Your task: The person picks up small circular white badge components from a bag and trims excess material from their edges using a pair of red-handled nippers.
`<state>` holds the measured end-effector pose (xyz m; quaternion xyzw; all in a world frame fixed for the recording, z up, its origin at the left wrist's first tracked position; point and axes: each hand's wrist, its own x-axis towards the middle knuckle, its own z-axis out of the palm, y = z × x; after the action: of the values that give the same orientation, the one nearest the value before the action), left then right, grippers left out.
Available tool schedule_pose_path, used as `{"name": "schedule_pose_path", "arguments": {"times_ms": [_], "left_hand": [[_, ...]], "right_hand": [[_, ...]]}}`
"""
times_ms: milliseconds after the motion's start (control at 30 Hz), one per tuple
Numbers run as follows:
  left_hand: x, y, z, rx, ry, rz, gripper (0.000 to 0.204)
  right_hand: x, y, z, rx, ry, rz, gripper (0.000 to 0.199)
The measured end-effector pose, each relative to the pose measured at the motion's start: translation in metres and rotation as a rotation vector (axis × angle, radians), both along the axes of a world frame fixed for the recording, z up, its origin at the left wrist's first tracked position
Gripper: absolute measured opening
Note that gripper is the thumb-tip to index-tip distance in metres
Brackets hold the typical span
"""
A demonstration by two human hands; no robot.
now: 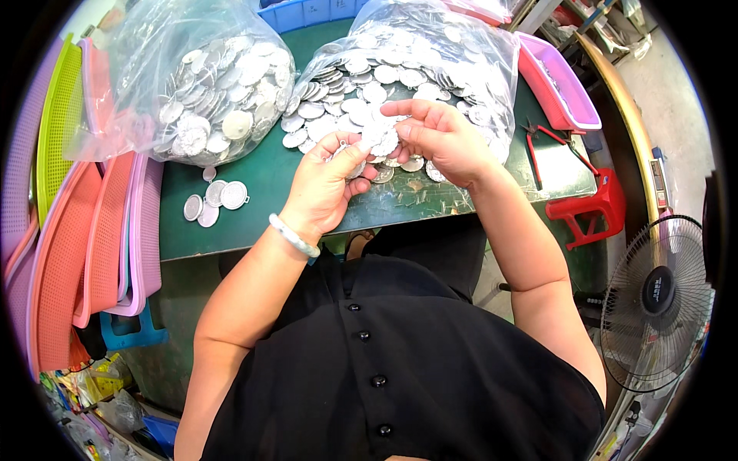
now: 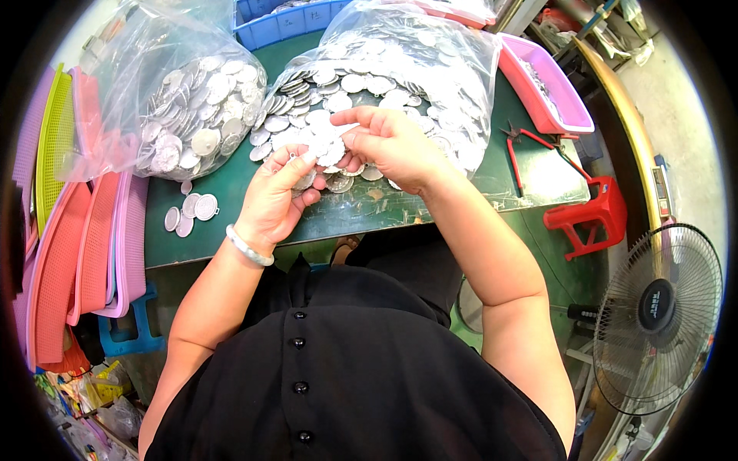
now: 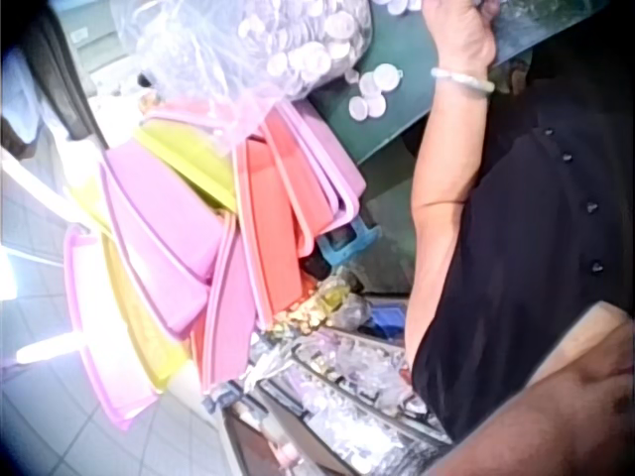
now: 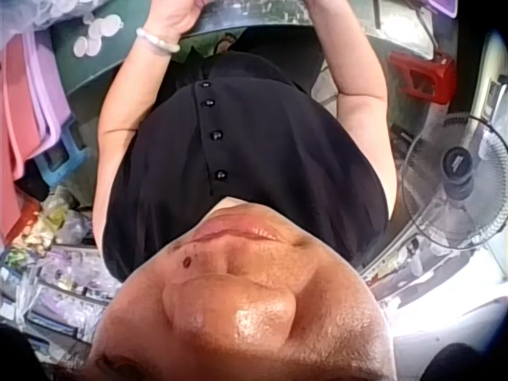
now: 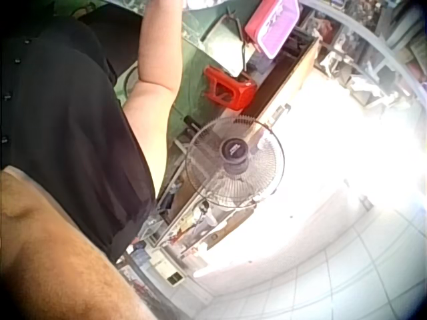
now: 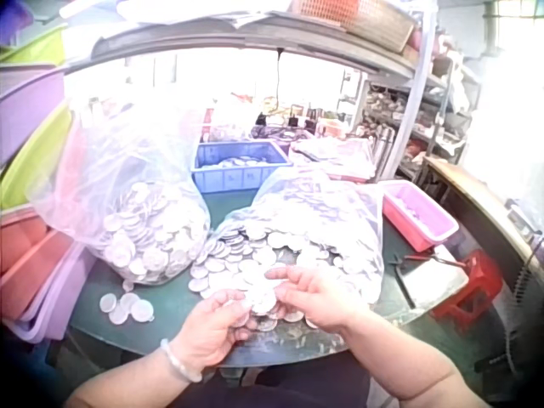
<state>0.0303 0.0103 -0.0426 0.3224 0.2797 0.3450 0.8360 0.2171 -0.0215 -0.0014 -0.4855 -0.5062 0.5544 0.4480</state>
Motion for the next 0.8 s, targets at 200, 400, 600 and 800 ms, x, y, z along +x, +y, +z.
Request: {"name": "schedule_pose_path", "arguments": {"times_ms": [200, 400, 600, 800], "left_hand": [[-0.005, 0.0, -0.002, -0.005, 0.003, 0.04, 0.011], [-0.022, -0.005, -0.009, -0.045, -0.001, 0.111, 0.017], [-0.037, -0.004, -0.021, -0.068, -0.123, 0.004, 0.018], [-0.039, -0.004, -0.03, -0.018, -0.112, 0.076, 0.014]], "right_hand": [[-0.011, 0.003, 0.006, -0.043, 0.065, 0.008, 0.032], [-0.025, 0.029, 0.011, -0.049, -0.309, 0.219, 0.025], [-0.034, 0.143, 0.061, 0.169, -0.083, -0.179, 0.029], [-0.031, 0.179, 0.077, 0.237, -0.092, -0.163, 0.026]]}}
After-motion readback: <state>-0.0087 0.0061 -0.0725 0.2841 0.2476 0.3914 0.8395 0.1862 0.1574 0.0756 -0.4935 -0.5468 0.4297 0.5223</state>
